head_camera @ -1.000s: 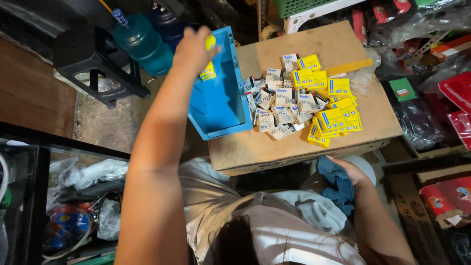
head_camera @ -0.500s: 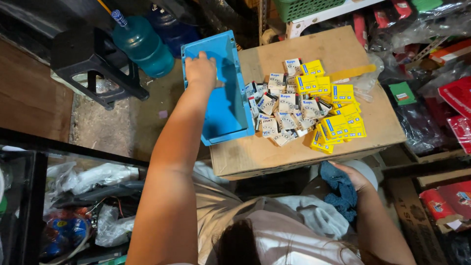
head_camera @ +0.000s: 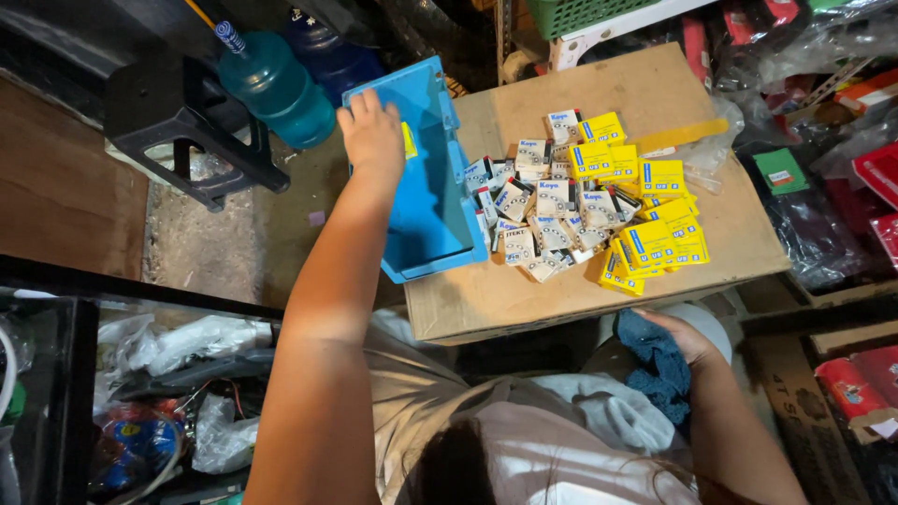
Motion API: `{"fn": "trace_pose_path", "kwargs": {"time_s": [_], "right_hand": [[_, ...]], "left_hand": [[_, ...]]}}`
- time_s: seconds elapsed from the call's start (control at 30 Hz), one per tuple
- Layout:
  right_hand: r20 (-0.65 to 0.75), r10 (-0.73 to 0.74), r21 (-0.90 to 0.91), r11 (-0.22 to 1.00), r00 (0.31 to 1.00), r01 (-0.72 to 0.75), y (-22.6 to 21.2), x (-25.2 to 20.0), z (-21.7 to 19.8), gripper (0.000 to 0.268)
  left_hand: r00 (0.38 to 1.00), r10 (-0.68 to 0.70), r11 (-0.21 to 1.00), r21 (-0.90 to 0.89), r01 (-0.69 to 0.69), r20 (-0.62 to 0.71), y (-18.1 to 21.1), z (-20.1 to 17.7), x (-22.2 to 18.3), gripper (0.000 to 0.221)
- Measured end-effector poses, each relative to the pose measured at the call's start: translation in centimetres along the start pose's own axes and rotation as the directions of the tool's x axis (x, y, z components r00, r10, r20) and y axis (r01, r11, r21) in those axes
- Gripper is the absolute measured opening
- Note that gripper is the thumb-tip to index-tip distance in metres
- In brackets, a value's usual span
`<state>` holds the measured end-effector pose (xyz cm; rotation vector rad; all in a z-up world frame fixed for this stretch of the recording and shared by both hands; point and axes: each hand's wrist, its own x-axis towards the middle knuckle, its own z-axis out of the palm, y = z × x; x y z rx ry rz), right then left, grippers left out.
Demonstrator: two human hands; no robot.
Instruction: Sorting and organizing small boxed parts into a blue plastic tray
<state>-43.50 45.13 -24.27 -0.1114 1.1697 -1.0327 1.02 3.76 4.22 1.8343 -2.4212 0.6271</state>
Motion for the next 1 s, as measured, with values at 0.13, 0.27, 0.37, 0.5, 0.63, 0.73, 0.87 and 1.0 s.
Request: {"fn": "trace_pose_path", "kwargs": {"time_s": [0.13, 0.27, 0.37, 0.5, 0.63, 0.73, 0.87, 1.0], "right_hand": [[-0.003, 0.027, -0.099, 0.995, 1.000, -0.027, -0.9, -1.5, 1.8, 0.036], [-0.037, 0.051, -0.104, 0.993, 0.998, -0.055, -1.7, -2.4, 2.8, 0.036], [-0.022, 0.050, -0.097, 0.994, 0.999, -0.052, -1.7, -2.6, 3.1, 0.037], [-0.064, 0.058, -0.109, 0.992, 0.996, -0.065, -2.1, -3.4, 4.0, 0.035], [-0.055, 0.050, -0.100, 0.993, 0.997, -0.055, -2.2, -3.5, 4.1, 0.037], [-0.050, 0.050, -0.095, 0.994, 0.997, -0.055, -2.2, -3.6, 4.2, 0.037], [-0.004, 0.049, -0.083, 0.995, 0.999, -0.049, -1.6, -2.4, 3.0, 0.035], [0.028, 0.049, -0.084, 0.995, 0.998, -0.047, -1.2, -1.8, 2.3, 0.035]], "left_hand": [[0.984, -0.049, 0.999, 0.008, 0.052, -0.171, -0.7, 1.4, 0.3, 0.053], [0.992, -0.116, 0.993, -0.028, 0.117, 0.048, -0.9, 1.7, 0.9, 0.056], [0.985, -0.131, 0.983, -0.116, 0.145, 0.116, -1.0, 3.4, 1.8, 0.025], [0.977, -0.180, 0.955, -0.216, 0.202, 0.116, -0.7, 2.8, 1.8, 0.027], [0.979, -0.146, 0.977, -0.132, 0.165, 0.143, -0.5, 1.5, 1.5, 0.020], [0.978, -0.147, 0.978, -0.124, 0.166, 0.147, -0.6, 1.5, 1.5, 0.020], [0.977, -0.169, 0.966, -0.174, 0.191, 0.132, -0.5, 0.8, 1.4, 0.016], [0.976, -0.157, 0.980, -0.096, 0.173, 0.151, -0.4, 0.5, 1.3, 0.022]]}}
